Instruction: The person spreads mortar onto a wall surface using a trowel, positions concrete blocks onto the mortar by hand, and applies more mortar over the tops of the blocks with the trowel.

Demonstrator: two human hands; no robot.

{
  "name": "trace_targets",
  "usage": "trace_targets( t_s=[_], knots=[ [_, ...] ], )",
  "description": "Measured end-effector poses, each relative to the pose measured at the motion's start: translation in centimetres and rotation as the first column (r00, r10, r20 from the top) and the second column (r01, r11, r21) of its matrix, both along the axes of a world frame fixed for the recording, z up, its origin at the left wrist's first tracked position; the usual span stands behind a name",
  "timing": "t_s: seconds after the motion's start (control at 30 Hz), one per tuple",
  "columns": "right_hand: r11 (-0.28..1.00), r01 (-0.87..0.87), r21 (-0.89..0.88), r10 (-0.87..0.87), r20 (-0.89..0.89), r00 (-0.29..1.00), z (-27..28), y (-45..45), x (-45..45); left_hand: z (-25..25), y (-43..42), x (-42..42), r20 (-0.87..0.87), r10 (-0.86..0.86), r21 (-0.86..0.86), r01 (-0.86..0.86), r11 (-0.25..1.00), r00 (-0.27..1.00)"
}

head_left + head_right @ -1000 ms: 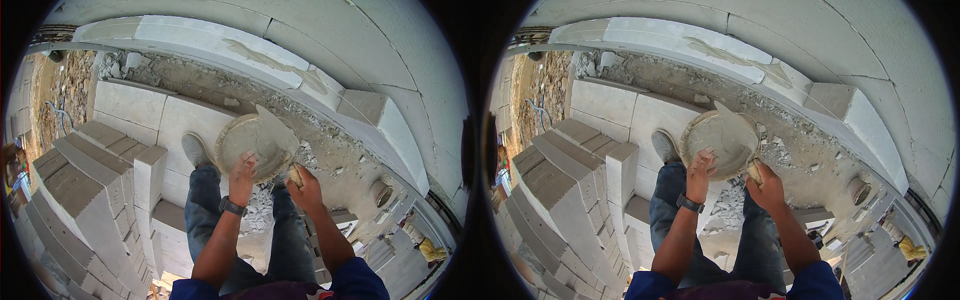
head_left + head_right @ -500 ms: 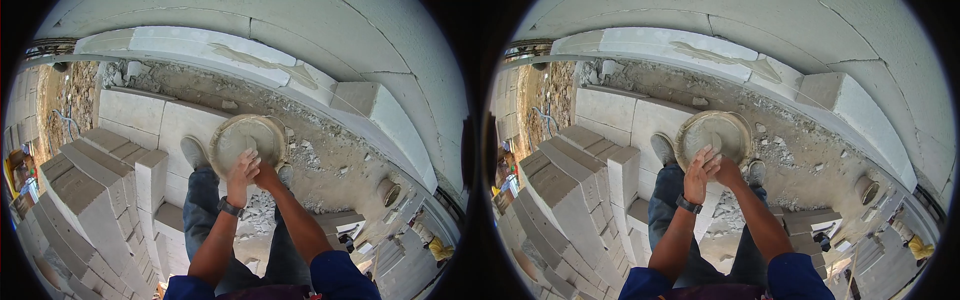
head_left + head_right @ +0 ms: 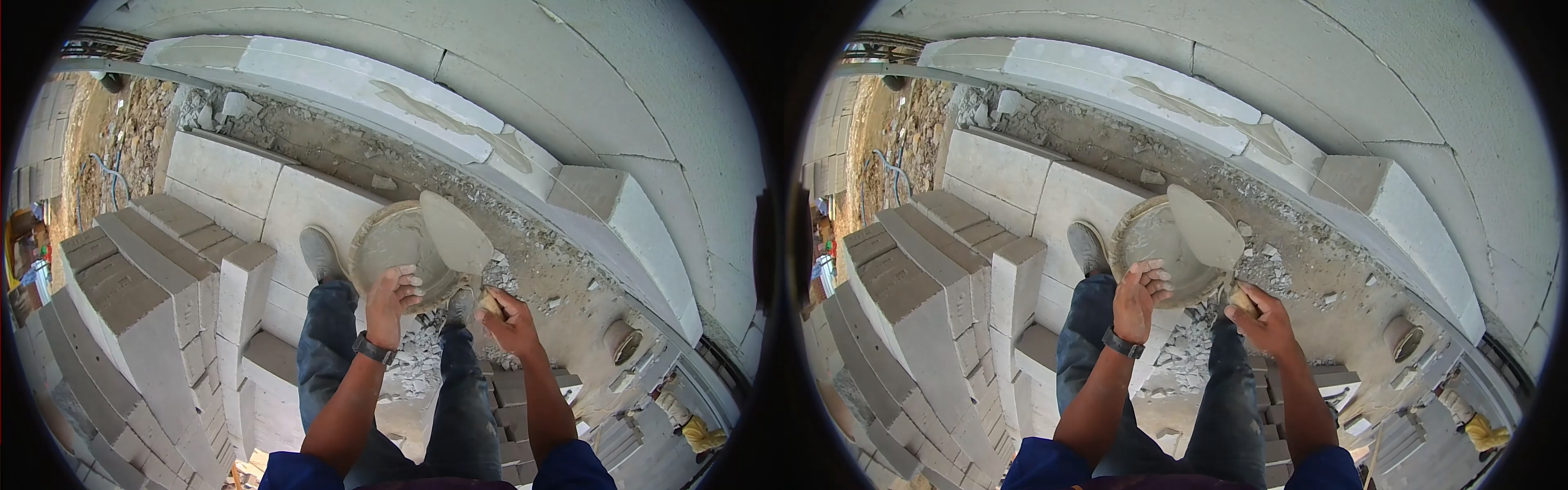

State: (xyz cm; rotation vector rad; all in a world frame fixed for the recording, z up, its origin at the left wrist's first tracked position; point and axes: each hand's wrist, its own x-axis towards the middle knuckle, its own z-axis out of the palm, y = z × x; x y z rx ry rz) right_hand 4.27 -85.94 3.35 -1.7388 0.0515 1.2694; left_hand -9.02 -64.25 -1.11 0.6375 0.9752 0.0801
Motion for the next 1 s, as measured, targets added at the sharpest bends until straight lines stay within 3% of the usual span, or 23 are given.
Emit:
trace_targets(
  t_s=[0.07,0.17,0.27,0.33,0.43,0.53,0.63,0.73,0.83,0.93,1.0],
  knots=[
    [0.993,-0.081,0.081,0.059,0.25,0.967,-2.2,1.5,2.9,0.2,0.1,-0.1,0.0,0.013,-0.039,-0.013,0.999,1.0],
    [0.964,-0.264,0.025,0.218,0.496,0.841,-1.7,8.5,8.9,0.0,0.4,-0.4,-0.07,-0.037,-0.045,0.034,0.998,0.997],
    [0.918,-0.38,-0.113,0.324,0.768,0.552,-2.5,16.3,12.9,-0.1,0.5,-0.7,-0.151,-0.152,-0.032,0.149,0.988,0.977],
    [0.871,-0.392,-0.296,0.429,0.848,0.312,-3.7,21.2,14.6,-0.3,0.4,-0.9,-0.129,-0.178,-0.006,0.179,0.984,0.975],
    [0.671,-0.382,-0.635,0.735,0.636,0.235,-3.5,28.0,15.8,-0.2,1.3,-0.9,-0.098,-0.177,0.012,0.179,0.984,0.979],
    [0.765,-0.319,-0.56,0.634,0.741,0.22,-4.6,30.5,14.5,0.5,3.1,-0.6,-0.091,-0.15,0.023,0.152,0.988,0.984],
    [0.689,-0.362,-0.628,0.718,0.658,0.225,-4.7,33.3,14.4,1.5,3.9,-0.1,-0.09,-0.109,0.001,0.11,0.994,0.99],
    [0.795,-0.287,-0.534,0.595,0.777,0.206,-4.8,35.4,12.9,1.7,5.0,0.1,-0.086,-0.107,-0.014,0.106,0.994,0.991],
    [0.703,-0.378,-0.603,0.706,0.655,0.269,-4.3,37.8,13.2,1.8,4.8,0.0,-0.087,-0.113,-0.027,0.111,0.993,0.99],
    [0.814,-0.312,-0.49,0.571,0.774,0.276,-5.1,38.7,12.7,1.9,5.0,0.6,-0.101,-0.121,-0.015,0.12,0.993,0.987],
    [0.762,-0.354,-0.542,0.639,0.717,0.279,-5.4,39.2,13.4,1.9,4.8,0.5,-0.095,-0.114,-0.03,0.112,0.993,0.989]
  ],
)
